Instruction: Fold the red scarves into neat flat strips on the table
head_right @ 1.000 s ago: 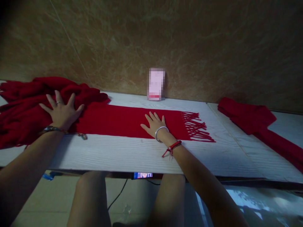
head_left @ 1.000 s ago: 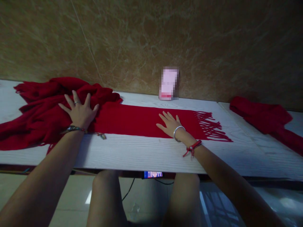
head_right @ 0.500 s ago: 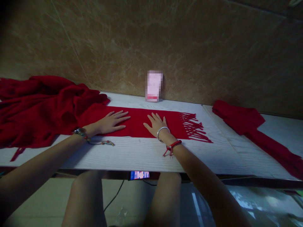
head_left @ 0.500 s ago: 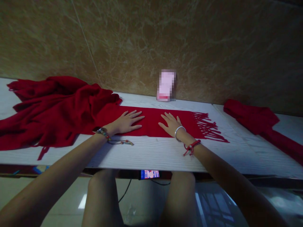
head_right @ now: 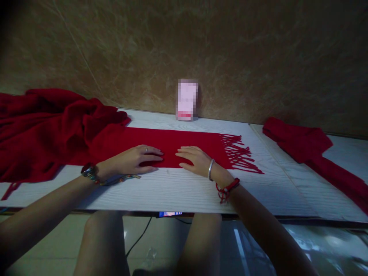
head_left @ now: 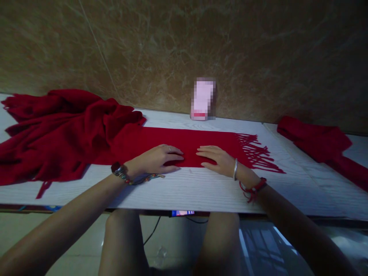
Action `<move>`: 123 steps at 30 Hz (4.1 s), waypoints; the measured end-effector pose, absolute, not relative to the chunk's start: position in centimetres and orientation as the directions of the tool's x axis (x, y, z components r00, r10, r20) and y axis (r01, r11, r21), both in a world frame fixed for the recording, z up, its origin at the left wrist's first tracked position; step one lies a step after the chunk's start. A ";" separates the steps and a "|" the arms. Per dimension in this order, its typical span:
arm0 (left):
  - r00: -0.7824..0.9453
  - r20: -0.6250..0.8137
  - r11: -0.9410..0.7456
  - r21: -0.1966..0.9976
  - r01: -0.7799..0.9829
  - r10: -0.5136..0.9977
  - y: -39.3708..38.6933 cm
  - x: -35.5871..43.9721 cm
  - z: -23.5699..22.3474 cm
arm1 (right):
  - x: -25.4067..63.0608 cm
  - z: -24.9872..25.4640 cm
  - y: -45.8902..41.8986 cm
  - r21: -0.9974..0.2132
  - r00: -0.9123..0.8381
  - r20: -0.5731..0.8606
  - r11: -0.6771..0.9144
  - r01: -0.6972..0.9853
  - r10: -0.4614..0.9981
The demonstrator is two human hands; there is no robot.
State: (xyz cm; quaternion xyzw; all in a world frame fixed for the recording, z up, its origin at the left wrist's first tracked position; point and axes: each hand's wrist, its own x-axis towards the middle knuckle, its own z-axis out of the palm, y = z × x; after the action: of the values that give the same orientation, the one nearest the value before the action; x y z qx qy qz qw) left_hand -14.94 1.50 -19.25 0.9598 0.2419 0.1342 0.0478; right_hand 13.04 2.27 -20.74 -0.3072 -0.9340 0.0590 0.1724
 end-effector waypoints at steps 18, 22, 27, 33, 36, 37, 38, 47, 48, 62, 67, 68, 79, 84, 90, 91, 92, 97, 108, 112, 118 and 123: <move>0.883 0.297 -0.877 -0.213 0.431 0.362 0.8 -14.9 -18.8 | 12.2 -20.8 2.0 -0.062 -0.821 0.372 0.894 0.444 0.434; 0.875 0.301 -0.872 -0.201 0.447 0.379 0.8 -15.2 -18.7 | 12.4 -20.6 1.9 -0.069 -0.820 0.408 0.909 0.411 0.402; 0.835 0.341 -0.856 -0.137 0.498 0.431 0.9 -15.4 -18.8 | 12.6 -20.5 1.7 -0.074 -0.808 0.449 0.917 0.392 0.381; 0.806 0.391 -0.852 -0.094 0.514 0.444 0.7 -15.7 -18.4 | 12.6 -20.5 1.9 -0.069 -0.770 0.502 0.906 0.417 0.393; 0.802 0.404 -0.865 -0.049 0.499 0.440 0.6 -15.7 -18.0 | 12.9 -20.2 1.8 -0.133 -0.742 0.514 0.894 0.427 0.431; 0.803 0.402 -0.871 -0.023 0.490 0.441 0.6 -15.7 -17.9 | 12.9 -20.1 1.8 -0.158 -0.740 0.509 0.892 0.423 0.440; 0.806 0.394 -0.878 0.005 0.479 0.442 0.5 -15.7 -17.9 | 13.0 -20.0 1.7 -0.181 -0.743 0.498 0.891 0.416 0.448; 0.868 0.178 -0.884 0.156 0.441 0.464 0.6 -15.3 -17.9 | 12.9 -19.5 1.6 -0.323 -0.820 0.236 0.838 0.439 0.521; 0.866 0.174 -0.880 0.176 0.441 0.469 0.6 -15.3 -17.9 | 12.9 -19.5 1.6 -0.332 -0.820 0.222 0.831 0.446 0.528; 0.857 0.184 -0.849 0.344 0.402 0.481 1.0 -15.4 -17.8 | 12.9 -19.3 1.7 -0.367 -0.829 0.155 0.811 0.456 0.537; 0.777 0.268 -0.820 0.257 0.512 0.570 1.3 -15.3 -18.5 | 12.9 -19.2 1.7 -0.380 -0.830 0.144 0.804 0.457 0.539; 0.759 0.270 -0.805 0.234 0.546 0.593 1.4 -15.3 -18.7 | 12.9 -19.2 1.7 -0.386 -0.829 0.143 0.802 0.456 0.540; 0.683 -0.047 -0.675 0.113 0.729 0.729 1.4 -14.9 -19.6 | 12.9 -19.4 2.0 -0.481 -0.826 0.139 0.766 0.426 0.547; 0.677 -0.060 -0.668 0.120 0.734 0.733 1.5 -15.0 -19.5 | 13.1 -19.5 2.0 -0.457 -0.823 0.154 0.778 0.430 0.546; 0.690 -0.045 -0.681 0.126 0.722 0.723 1.6 -15.2 -19.6 | 13.1 -19.3 1.9 -0.461 -0.774 0.258 0.778 0.427 0.578; 0.692 -0.036 -0.684 0.128 0.719 0.721 1.7 -15.2 -19.6 | 13.1 -19.3 1.9 -0.452 -0.738 0.299 0.771 0.449 0.605; 0.694 -0.024 -0.686 0.133 0.715 0.719 1.7 -15.2 -19.6 | 13.1 -19.3 2.0 -0.437 -0.696 0.337 0.760 0.480 0.634; 0.673 0.064 -0.674 0.146 0.724 0.737 1.8 -15.2 -19.9 | 12.8 -20.4 2.1 -0.298 -0.559 0.305 0.635 0.713 0.771; 0.591 -0.019 -0.586 0.113 0.802 0.806 1.6 -15.1 -20.1 | 13.3 -21.4 1.6 -0.148 -0.551 0.020 0.547 0.824 0.835; 0.544 -0.040 -0.537 0.119 0.835 0.838 1.6 -15.0 -19.9 | 13.1 -20.6 1.3 -0.131 -0.496 -0.060 0.485 0.864 0.866; 0.431 -0.085 -0.423 0.100 0.901 0.898 1.6 -15.0 -19.7 | 13.0 -19.0 1.0 -0.040 -0.328 -0.104 0.326 0.945 0.939; 0.435 -0.093 -0.428 0.089 0.900 0.896 1.5 -14.9 -19.5 | 13.4 -18.9 1.4 0.020 -0.222 -0.190 0.229 0.973 0.956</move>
State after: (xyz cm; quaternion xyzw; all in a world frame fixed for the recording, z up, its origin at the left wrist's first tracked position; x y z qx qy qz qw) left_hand -14.95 1.55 -19.51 0.8448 0.5312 -0.0157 0.0624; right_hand 13.41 1.42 -18.92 -0.6186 -0.7798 0.0514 -0.0811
